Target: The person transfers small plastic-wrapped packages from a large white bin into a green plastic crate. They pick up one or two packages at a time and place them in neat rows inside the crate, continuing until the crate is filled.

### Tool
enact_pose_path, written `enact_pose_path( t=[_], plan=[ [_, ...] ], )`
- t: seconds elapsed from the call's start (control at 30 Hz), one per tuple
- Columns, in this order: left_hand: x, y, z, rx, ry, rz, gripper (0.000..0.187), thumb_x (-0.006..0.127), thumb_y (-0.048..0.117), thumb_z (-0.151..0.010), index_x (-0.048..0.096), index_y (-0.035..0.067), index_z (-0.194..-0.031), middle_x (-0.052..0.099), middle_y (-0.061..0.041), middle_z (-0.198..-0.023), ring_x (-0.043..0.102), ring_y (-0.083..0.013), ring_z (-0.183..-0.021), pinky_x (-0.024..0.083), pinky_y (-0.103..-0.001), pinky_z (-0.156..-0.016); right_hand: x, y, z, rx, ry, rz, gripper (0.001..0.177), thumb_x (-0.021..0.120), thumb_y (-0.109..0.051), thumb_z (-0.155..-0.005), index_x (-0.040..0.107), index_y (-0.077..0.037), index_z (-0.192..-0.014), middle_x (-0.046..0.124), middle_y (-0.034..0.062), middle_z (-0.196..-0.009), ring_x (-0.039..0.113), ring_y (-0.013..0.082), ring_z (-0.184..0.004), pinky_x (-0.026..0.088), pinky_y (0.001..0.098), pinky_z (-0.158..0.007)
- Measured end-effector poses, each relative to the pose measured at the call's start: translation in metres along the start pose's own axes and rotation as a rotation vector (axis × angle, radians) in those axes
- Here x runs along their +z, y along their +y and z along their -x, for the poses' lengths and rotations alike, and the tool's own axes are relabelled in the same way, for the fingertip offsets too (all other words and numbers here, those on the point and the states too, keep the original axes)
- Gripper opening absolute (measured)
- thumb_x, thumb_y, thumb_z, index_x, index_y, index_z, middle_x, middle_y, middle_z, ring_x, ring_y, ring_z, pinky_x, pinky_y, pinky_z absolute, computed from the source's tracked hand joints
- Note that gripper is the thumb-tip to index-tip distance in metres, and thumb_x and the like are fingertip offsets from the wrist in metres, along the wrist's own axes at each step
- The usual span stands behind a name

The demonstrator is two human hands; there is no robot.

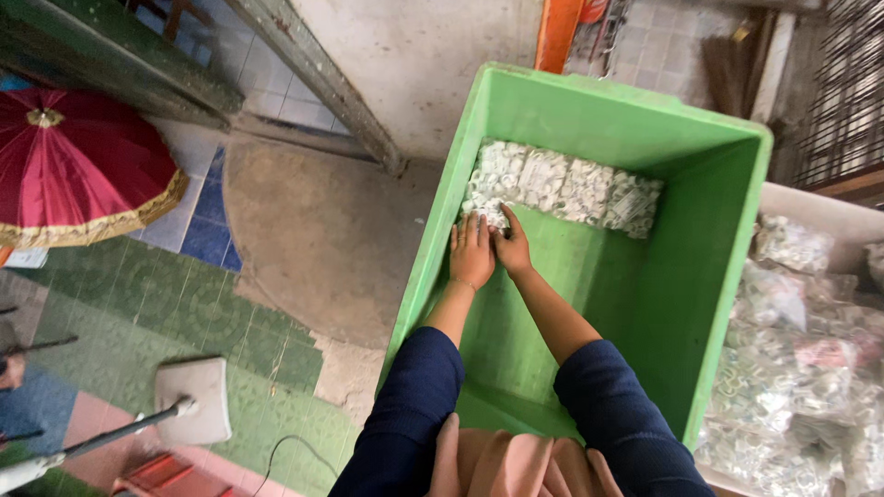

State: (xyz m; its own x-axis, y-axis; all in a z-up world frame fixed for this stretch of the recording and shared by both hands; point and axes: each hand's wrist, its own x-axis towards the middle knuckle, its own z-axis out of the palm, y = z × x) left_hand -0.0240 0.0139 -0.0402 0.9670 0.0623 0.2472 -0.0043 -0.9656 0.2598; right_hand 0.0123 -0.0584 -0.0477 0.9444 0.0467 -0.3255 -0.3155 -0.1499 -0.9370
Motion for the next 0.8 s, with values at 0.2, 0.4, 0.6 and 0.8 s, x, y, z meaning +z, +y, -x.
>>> enact_pose_path(
  t=[0.2, 0.4, 0.6, 0.8],
  plan=[
    [0.014, -0.010, 0.009, -0.070, -0.546, 0.001, 0.091, 0.054, 0.023, -0.084, 0.000, 0.005, -0.155, -0.013, -0.015, -0.162, -0.011, -0.0334, -0.149, -0.003, -0.049, -0.121, 0.002, 0.013, -0.001, -0.135, 0.007, 0.972, 0.059, 0.050, -0.050, -0.095, 0.032, -0.039, -0.150, 0.034, 0.0179, -0.136, 0.035, 0.0392, -0.129, 0.039, 0.0575, -0.099],
    [0.030, -0.016, 0.013, -0.050, -0.487, -0.058, 0.081, 0.042, 0.023, -0.089, -0.001, 0.006, -0.155, -0.011, -0.013, -0.162, -0.011, -0.0308, -0.149, -0.006, -0.048, -0.121, -0.005, 0.020, -0.004, -0.370, -0.198, 1.086, 0.063, 0.037, -0.037, -0.098, 0.014, -0.028, -0.156, 0.004, 0.0029, -0.164, 0.000, 0.0324, -0.149, 0.010, 0.0643, -0.114],
    [0.044, -0.020, 0.020, -0.032, -0.369, -0.136, 0.072, 0.039, 0.025, -0.094, 0.006, 0.007, -0.155, -0.004, -0.013, -0.163, -0.005, -0.0295, -0.150, -0.002, -0.047, -0.121, -0.007, 0.029, -0.014, -0.377, -0.320, 1.175, 0.066, 0.034, -0.038, -0.096, 0.009, -0.028, -0.157, 0.008, -0.0015, -0.163, 0.008, 0.0283, -0.150, 0.014, 0.0605, -0.116],
    [0.052, -0.020, 0.021, -0.032, -0.333, -0.160, 0.065, 0.033, 0.025, -0.099, 0.006, 0.007, -0.155, -0.004, -0.013, -0.163, -0.003, -0.0292, -0.150, -0.001, -0.047, -0.121, -0.009, 0.028, -0.017, -0.329, -0.368, 1.250, 0.065, 0.028, -0.043, -0.097, 0.005, -0.033, -0.156, 0.004, -0.0050, -0.163, 0.008, 0.0249, -0.149, 0.007, 0.0673, -0.114]
  ],
)
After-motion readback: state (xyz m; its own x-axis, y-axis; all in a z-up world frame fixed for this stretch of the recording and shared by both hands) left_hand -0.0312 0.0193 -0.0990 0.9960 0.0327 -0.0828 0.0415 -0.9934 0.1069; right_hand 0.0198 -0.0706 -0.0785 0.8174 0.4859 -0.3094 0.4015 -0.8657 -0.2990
